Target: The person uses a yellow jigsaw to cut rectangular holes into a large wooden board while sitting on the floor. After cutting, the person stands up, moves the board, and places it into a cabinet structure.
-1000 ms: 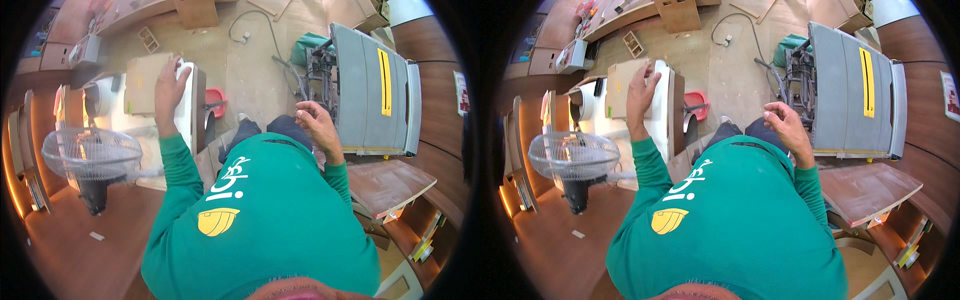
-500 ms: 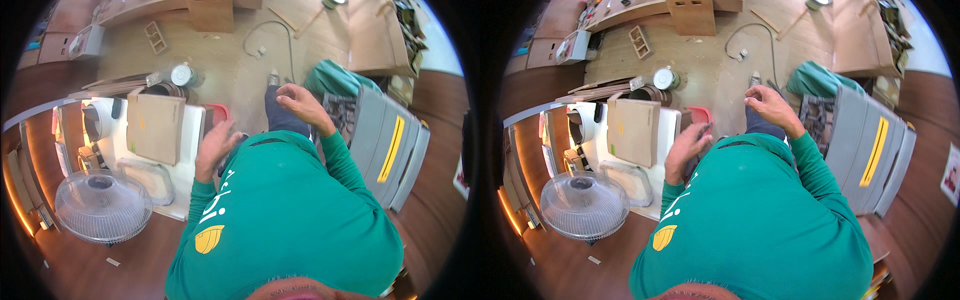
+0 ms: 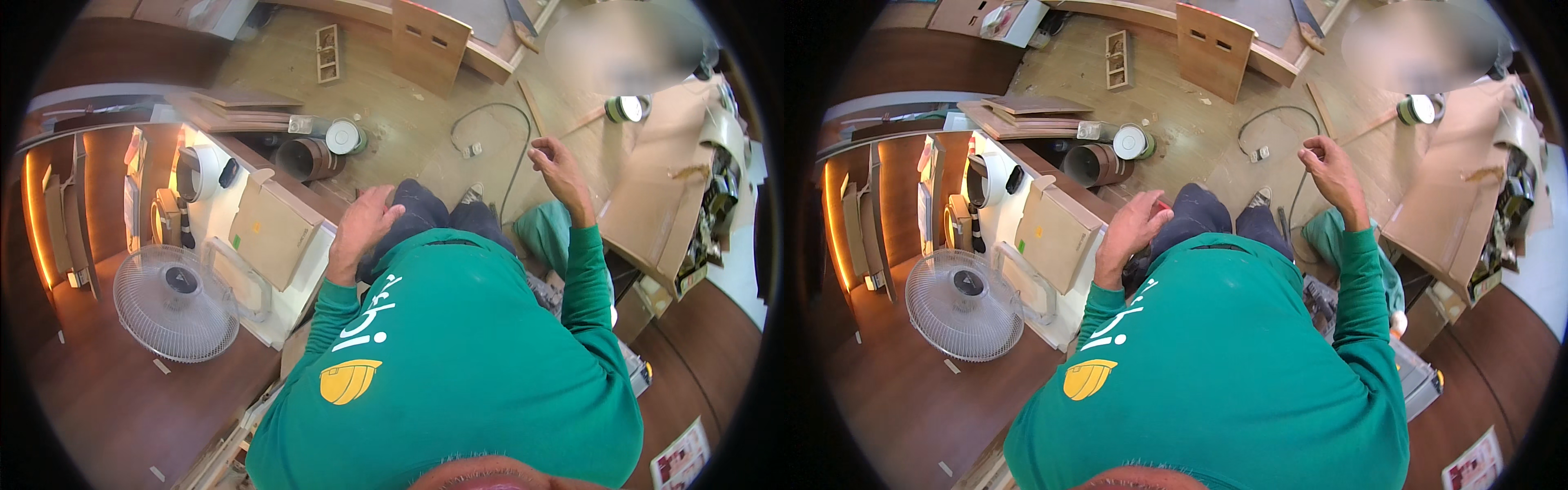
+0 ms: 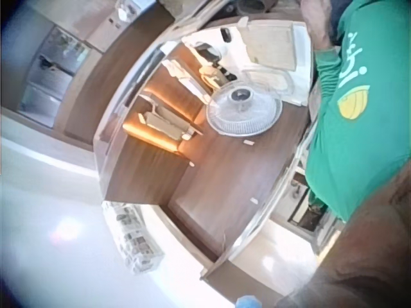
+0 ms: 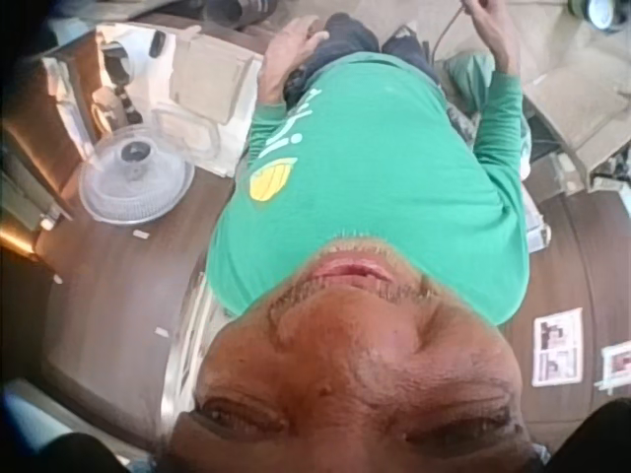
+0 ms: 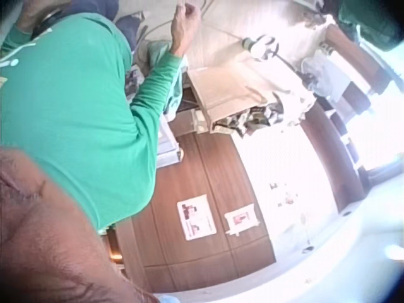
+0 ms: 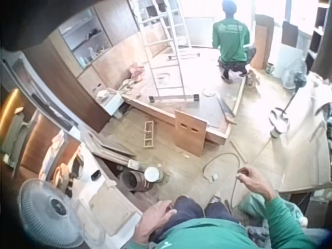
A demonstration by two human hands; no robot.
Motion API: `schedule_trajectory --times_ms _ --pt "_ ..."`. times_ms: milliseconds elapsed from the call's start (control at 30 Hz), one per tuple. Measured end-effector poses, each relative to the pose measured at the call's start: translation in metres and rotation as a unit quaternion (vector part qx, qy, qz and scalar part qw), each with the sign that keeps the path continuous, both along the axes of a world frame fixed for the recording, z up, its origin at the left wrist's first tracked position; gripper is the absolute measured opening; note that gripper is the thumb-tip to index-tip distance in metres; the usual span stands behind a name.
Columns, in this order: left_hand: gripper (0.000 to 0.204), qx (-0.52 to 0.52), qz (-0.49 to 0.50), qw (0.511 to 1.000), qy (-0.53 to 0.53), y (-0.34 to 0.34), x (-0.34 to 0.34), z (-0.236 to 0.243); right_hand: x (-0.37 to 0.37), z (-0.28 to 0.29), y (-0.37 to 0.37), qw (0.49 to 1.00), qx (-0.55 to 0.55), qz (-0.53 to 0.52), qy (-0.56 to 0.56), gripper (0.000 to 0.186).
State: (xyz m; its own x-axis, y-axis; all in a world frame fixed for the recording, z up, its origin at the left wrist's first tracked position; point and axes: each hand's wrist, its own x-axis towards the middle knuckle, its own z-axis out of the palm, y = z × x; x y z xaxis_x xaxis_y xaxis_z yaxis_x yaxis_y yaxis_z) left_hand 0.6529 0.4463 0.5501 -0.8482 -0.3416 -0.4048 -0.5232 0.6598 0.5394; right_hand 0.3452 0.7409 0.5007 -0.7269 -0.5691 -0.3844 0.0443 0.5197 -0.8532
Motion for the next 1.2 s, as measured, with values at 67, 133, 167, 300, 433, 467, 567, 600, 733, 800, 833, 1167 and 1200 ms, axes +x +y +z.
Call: schedule_trajectory --times_ms 67,133,167,300,433,467,567,600,733,800,833,1167,1200 --pt "0.053 0.020 0.017 0.999 -0.027 -0.015 -0.004 -0.008 -0.022 -0.005 -0.019 1.000 0.019 0.005 0.021 0.037" --pt "0.053 0.107 0.084 0.989 -0.059 -0.033 -0.007 -0.025 -0.030 -0.012 -0.042 0.996 0.050 0.020 0.065 0.036" --pt "0.053 0.178 0.143 0.970 -0.077 -0.046 -0.008 -0.034 -0.030 -0.011 -0.056 0.992 0.062 0.054 0.100 0.036" --pt "0.060 0.042 0.196 0.977 -0.068 -0.112 0.007 -0.083 -0.029 -0.007 -0.125 0.974 0.112 0.183 0.076 0.039" --pt "0.060 -0.079 0.270 0.953 -0.116 -0.173 0.047 -0.160 -0.048 -0.003 -0.192 0.941 0.180 0.280 0.062 0.041" --pt "0.060 -0.101 0.296 0.939 -0.140 -0.181 0.045 -0.164 -0.054 -0.006 -0.205 0.934 0.202 0.290 0.059 0.042" --pt "0.061 -0.120 0.363 0.902 -0.202 -0.200 0.037 -0.158 -0.086 -0.031 -0.228 0.891 0.266 0.332 0.160 0.043" --pt "0.061 -0.100 0.376 0.896 -0.215 -0.208 0.032 -0.151 -0.099 -0.032 -0.238 0.878 0.271 0.342 0.195 0.043" --pt "0.058 -0.015 0.391 0.904 -0.170 -0.231 0.053 -0.184 -0.177 -0.040 -0.312 0.875 0.273 0.350 0.191 0.046" --pt "0.058 0.049 0.412 0.900 -0.131 -0.239 0.059 -0.186 -0.217 -0.068 -0.336 0.872 0.251 0.333 0.255 0.044" --pt "0.058 0.080 0.424 0.895 -0.112 -0.241 0.061 -0.185 -0.234 -0.079 -0.354 0.864 0.275 0.328 0.266 0.044" --pt "0.032 0.258 0.449 0.834 -0.191 -0.159 0.081 -0.205 -0.374 -0.158 -0.532 0.862 0.275 0.336 0.262 0.085" --pt "0.032 0.294 0.461 0.815 -0.195 -0.142 0.087 -0.213 -0.385 -0.176 -0.550 0.861 0.287 0.331 0.257 0.089"
